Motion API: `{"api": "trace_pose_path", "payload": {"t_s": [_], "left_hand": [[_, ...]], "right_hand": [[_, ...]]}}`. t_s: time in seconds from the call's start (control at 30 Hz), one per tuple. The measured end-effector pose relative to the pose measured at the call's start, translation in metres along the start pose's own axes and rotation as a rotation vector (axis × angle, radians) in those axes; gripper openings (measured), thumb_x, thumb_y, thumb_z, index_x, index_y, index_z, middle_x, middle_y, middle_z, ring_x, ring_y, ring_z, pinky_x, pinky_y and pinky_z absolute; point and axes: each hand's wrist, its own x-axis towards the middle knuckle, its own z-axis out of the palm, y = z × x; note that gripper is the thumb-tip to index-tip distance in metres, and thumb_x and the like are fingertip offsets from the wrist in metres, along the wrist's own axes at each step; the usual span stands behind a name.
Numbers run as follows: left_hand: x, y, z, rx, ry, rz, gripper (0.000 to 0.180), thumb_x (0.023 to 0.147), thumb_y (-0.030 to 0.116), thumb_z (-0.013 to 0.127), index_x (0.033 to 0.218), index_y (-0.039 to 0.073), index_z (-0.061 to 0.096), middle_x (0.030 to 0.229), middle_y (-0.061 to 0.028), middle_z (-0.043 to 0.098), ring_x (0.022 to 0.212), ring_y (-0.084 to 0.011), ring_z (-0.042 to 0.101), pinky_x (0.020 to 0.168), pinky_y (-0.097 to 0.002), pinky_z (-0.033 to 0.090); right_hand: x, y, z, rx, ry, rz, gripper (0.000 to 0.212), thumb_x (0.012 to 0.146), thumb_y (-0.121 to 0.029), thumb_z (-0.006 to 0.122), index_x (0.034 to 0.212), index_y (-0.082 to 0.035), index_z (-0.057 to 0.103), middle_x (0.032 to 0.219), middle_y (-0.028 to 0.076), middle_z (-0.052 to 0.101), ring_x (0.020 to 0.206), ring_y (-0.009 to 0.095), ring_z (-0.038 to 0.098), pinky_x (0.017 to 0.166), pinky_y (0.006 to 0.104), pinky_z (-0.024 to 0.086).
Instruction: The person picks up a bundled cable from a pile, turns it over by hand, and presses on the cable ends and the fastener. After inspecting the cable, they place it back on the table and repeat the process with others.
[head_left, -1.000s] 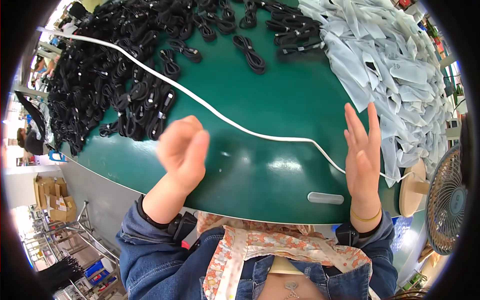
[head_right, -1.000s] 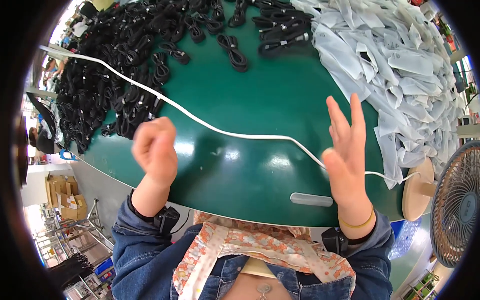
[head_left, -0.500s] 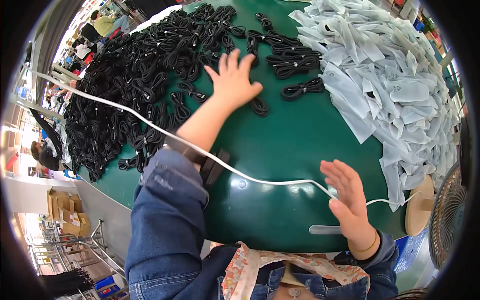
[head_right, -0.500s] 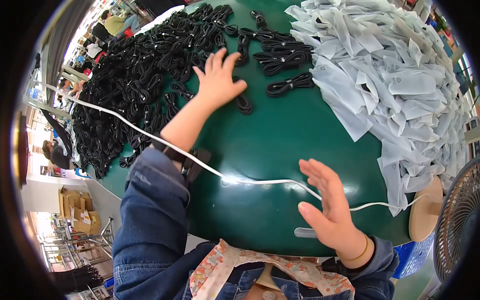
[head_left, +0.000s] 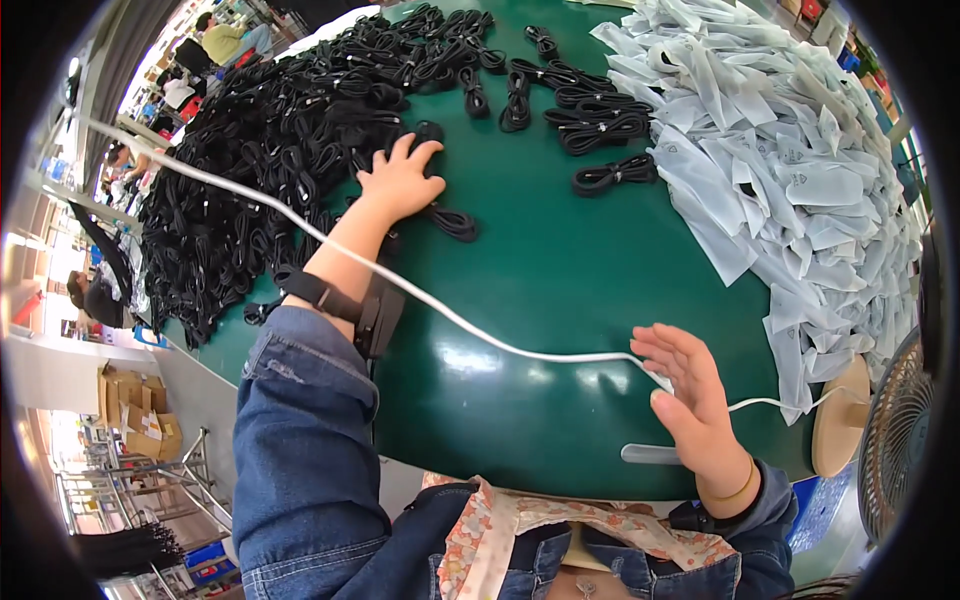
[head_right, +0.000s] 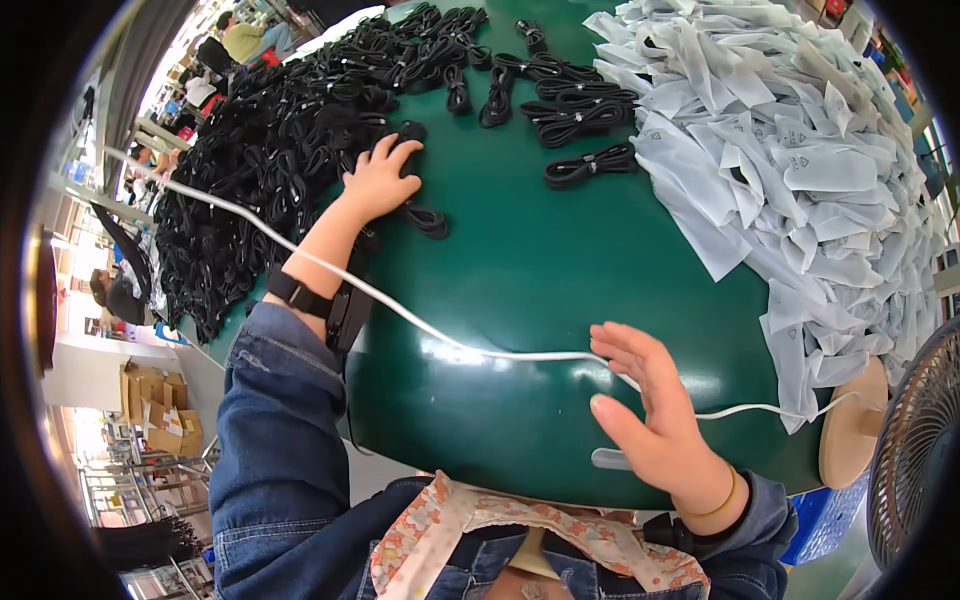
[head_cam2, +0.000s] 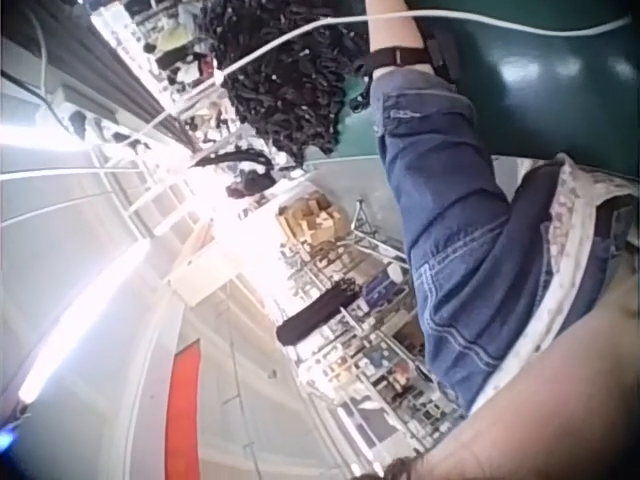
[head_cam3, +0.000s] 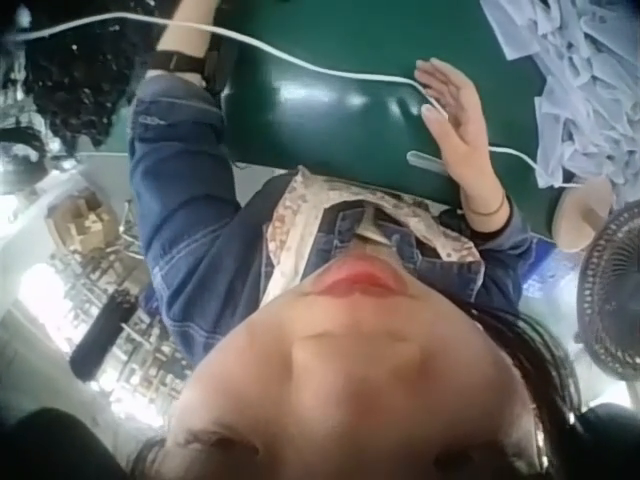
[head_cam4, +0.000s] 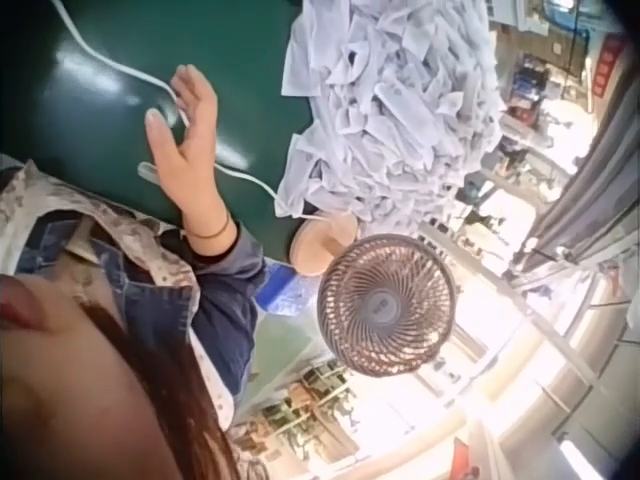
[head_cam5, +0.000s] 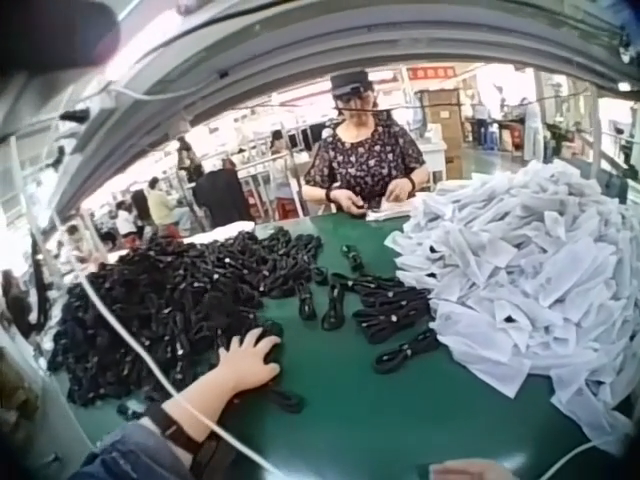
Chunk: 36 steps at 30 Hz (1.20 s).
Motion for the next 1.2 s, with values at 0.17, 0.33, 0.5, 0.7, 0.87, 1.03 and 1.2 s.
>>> {"api": "trace_pose_path", "payload": {"t_s": [0.17,0.33,0.5,0.7,0.87,1.03,1.2], "left_hand": [[-0.065,0.025,-0.002,-0.077,0.055,0.302,0.041,0.066,0.017,0.050,0.107,0.020,0.044,0.116,-0.0076,0.039,0.106,-0.0326,0.037,0.086,-0.0567,0.027],[-0.108,0.045,-0.011,0.178,0.311,0.607,0.031,0.065,0.006,0.049,0.095,0.011,0.048,0.095,-0.0081,0.049,0.095,-0.0269,0.046,0.081,-0.0458,0.036],[-0.144,0.065,-0.044,0.174,0.214,0.776,0.014,0.067,0.006,0.048,0.081,0.007,0.046,0.070,-0.0062,0.052,0.071,-0.0229,0.054,0.067,-0.0370,0.043],[-0.209,0.089,-0.090,-0.146,-0.419,0.904,0.018,0.057,0.004,0.050,0.072,0.006,0.042,0.060,-0.0088,0.050,0.054,-0.0286,0.050,0.048,-0.0359,0.039],[-0.211,0.114,-0.083,-0.987,-1.019,1.000,0.021,0.061,0.001,0.052,0.080,0.003,0.044,0.061,-0.0068,0.049,0.051,-0.0213,0.050,0.046,-0.0300,0.039],[-0.194,0.126,-0.048,-1.623,-0.698,0.733,0.027,0.065,-0.001,0.055,0.091,-0.001,0.044,0.079,-0.0084,0.052,0.054,-0.0129,0.051,0.046,-0.0231,0.040],[-0.180,0.110,-0.038,-1.687,-0.963,0.405,0.037,0.067,0.000,0.057,0.100,-0.003,0.042,0.099,-0.0167,0.050,0.063,-0.0135,0.054,0.051,-0.0207,0.044]], "right_hand": [[-0.003,0.008,0.005,-0.029,0.021,-0.012,0.045,0.075,-0.006,0.043,0.117,0.001,0.030,0.114,0.015,0.041,0.105,0.022,0.042,0.087,0.0306,0.030],[-0.005,0.011,0.010,-0.020,0.046,-0.085,0.040,0.077,-0.006,0.043,0.115,0.000,0.034,0.111,0.014,0.044,0.102,0.021,0.044,0.085,0.0285,0.032],[-0.005,0.016,0.009,0.047,0.113,-0.068,0.036,0.077,-0.005,0.042,0.112,0.001,0.037,0.108,0.013,0.047,0.100,0.020,0.046,0.084,0.0276,0.034],[-0.009,0.013,0.011,-0.069,-0.005,-0.120,0.029,0.078,-0.006,0.042,0.106,0.002,0.042,0.102,0.012,0.050,0.096,0.018,0.048,0.083,0.0274,0.035],[-0.010,0.018,0.004,-0.007,0.008,-0.191,0.026,0.078,-0.004,0.046,0.103,0.001,0.046,0.096,0.009,0.051,0.091,0.015,0.047,0.080,0.0271,0.035],[-0.010,0.017,-0.002,0.162,0.104,-0.295,0.027,0.079,-0.005,0.045,0.105,0.003,0.044,0.096,0.010,0.051,0.088,0.015,0.047,0.076,0.0260,0.036],[-0.011,0.013,0.005,0.330,-0.028,-0.243,0.033,0.077,-0.001,0.046,0.109,0.005,0.039,0.100,0.012,0.047,0.090,0.016,0.047,0.074,0.0261,0.039]]}}
